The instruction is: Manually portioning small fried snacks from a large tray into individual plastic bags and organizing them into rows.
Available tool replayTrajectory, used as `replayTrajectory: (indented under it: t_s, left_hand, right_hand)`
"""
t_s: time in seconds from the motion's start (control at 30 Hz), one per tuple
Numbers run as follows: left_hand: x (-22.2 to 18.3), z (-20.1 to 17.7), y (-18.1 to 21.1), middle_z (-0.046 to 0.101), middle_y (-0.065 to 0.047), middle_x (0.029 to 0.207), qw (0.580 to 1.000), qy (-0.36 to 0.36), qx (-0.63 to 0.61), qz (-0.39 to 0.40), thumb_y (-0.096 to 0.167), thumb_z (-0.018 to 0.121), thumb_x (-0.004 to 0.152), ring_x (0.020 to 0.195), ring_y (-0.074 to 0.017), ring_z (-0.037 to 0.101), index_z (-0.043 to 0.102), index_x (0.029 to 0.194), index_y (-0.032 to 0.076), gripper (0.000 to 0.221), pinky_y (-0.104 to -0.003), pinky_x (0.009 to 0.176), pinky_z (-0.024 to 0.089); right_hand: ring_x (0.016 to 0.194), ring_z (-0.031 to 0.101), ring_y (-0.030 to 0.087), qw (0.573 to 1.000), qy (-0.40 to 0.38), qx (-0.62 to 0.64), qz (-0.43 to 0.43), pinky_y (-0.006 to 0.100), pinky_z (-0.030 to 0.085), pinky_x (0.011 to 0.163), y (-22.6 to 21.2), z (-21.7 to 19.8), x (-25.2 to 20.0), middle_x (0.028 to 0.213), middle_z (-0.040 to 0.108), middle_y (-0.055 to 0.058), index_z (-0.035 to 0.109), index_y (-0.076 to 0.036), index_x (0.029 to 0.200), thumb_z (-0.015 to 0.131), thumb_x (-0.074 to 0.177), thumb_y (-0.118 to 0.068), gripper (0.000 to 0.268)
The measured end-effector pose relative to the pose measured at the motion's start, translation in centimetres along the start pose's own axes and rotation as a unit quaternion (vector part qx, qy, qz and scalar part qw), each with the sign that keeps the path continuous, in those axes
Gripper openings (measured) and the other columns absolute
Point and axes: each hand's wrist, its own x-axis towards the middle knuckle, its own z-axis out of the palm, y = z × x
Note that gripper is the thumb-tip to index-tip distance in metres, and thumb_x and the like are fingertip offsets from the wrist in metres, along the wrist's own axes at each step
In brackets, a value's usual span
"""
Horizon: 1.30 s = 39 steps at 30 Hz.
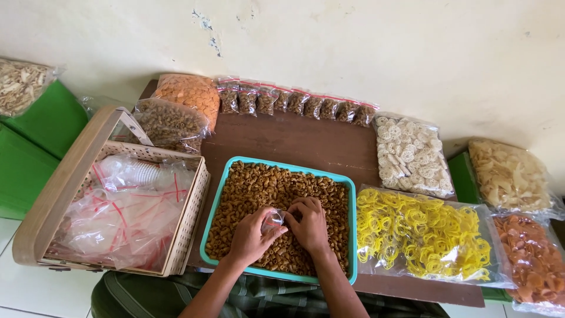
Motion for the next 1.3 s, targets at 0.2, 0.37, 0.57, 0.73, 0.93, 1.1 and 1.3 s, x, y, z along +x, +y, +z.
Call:
replayTrajectory:
  t_s: [0.2, 0.37, 0.57, 0.73, 0.93, 1.1, 1.3]
  left_hand:
    - [0.0, -0.3, 0.3, 0.07, -0.005, 0.077, 1.0, 0.009, -0.002, 0.007, 0.04, 0.078, 0.087, 0.055, -0.0155, 0.064, 0.061, 0.112, 0.008, 0.044, -0.028, 0.046, 0.05]
    - [-0.1, -0.6, 0.6, 0.071, -0.004, 0.077, 1.0, 0.007, -0.009, 0.006, 0.041, 0.078, 0.086, 0.055, -0.0158, 0.065, 0.061, 0.111, 0.008, 0.044, -0.029, 0.047, 0.05]
    - [0.0, -0.8, 0.7, 0.073, -0.005, 0.083, 1.0, 0.005, -0.026, 0.009, 0.041, 0.079, 0.086, 0.062, -0.0165, 0.067, 0.064, 0.113, 0.007, 0.046, -0.03, 0.054, 0.053]
    - [-0.3, 0.3, -0.7, 0.072, -0.002, 0.079, 0.999, 0.017, -0.035, 0.029, 0.04, 0.078, 0.087, 0.06, -0.014, 0.065, 0.063, 0.115, 0.009, 0.045, -0.03, 0.053, 0.053]
    - [0.1, -0.6, 0.6, 0.073, -0.005, 0.079, 1.0, 0.005, -0.015, 0.003, 0.042, 0.077, 0.087, 0.061, -0.0179, 0.068, 0.063, 0.114, 0.008, 0.045, -0.032, 0.055, 0.054]
    - [0.1, -0.7, 0.5, 0.072, -0.004, 0.077, 1.0, -0.002, -0.017, -0.008, 0.041, 0.077, 0.087, 0.059, -0.0166, 0.066, 0.063, 0.111, 0.009, 0.042, -0.03, 0.052, 0.053]
    - [-0.6, 0.4, -0.5, 0.067, -0.002, 0.074, 1.0, -0.003, -0.014, 0.0, 0.041, 0.074, 0.09, 0.056, -0.0143, 0.062, 0.062, 0.107, 0.01, 0.037, -0.028, 0.048, 0.051]
  right_hand:
    - [0.101, 0.064, 0.023, 0.997, 0.041, 0.061, -0.019, 0.036, 0.057, 0.087, -0.2, 0.0, 0.1, 0.105, 0.074, 0.008, 0.077, -0.006, 0.082, 0.083, 0.08, -0.015, 0.012]
    - [0.062, 0.058, 0.017, 0.991, 0.071, 0.114, 0.013, 0.028, 0.053, 0.054, 0.5, 0.0, -0.3, 0.086, 0.069, 0.009, 0.072, -0.002, 0.085, 0.08, 0.085, -0.012, 0.012]
    - [0.075, 0.062, 0.016, 0.971, 0.14, 0.193, -0.016, 0.03, 0.053, 0.066, -2.3, -1.9, -1.1, 0.089, 0.07, 0.008, 0.069, -0.004, 0.09, 0.075, 0.091, -0.027, 0.023]
    - [0.085, 0.076, 0.028, 0.98, 0.004, 0.191, -0.058, 0.037, 0.067, 0.069, -3.0, -3.7, -0.6, 0.112, 0.076, 0.019, 0.073, -0.004, 0.111, 0.065, 0.095, -0.028, 0.03]
    - [0.07, 0.071, 0.019, 0.996, -0.084, 0.017, -0.011, 0.033, 0.061, 0.07, -1.1, -6.0, 1.3, 0.117, 0.074, 0.005, 0.073, -0.008, 0.119, 0.072, 0.091, -0.028, 0.035]
    - [0.099, 0.068, 0.023, 0.985, -0.161, -0.04, -0.041, 0.038, 0.059, 0.088, 0.9, -5.7, 0.8, 0.119, 0.071, 0.009, 0.072, -0.009, 0.12, 0.07, 0.093, -0.037, 0.039]
    - [0.089, 0.069, 0.021, 0.994, -0.104, -0.009, -0.038, 0.036, 0.058, 0.083, 2.0, -5.4, -0.6, 0.098, 0.077, 0.003, 0.08, -0.007, 0.092, 0.077, 0.086, -0.02, 0.015]
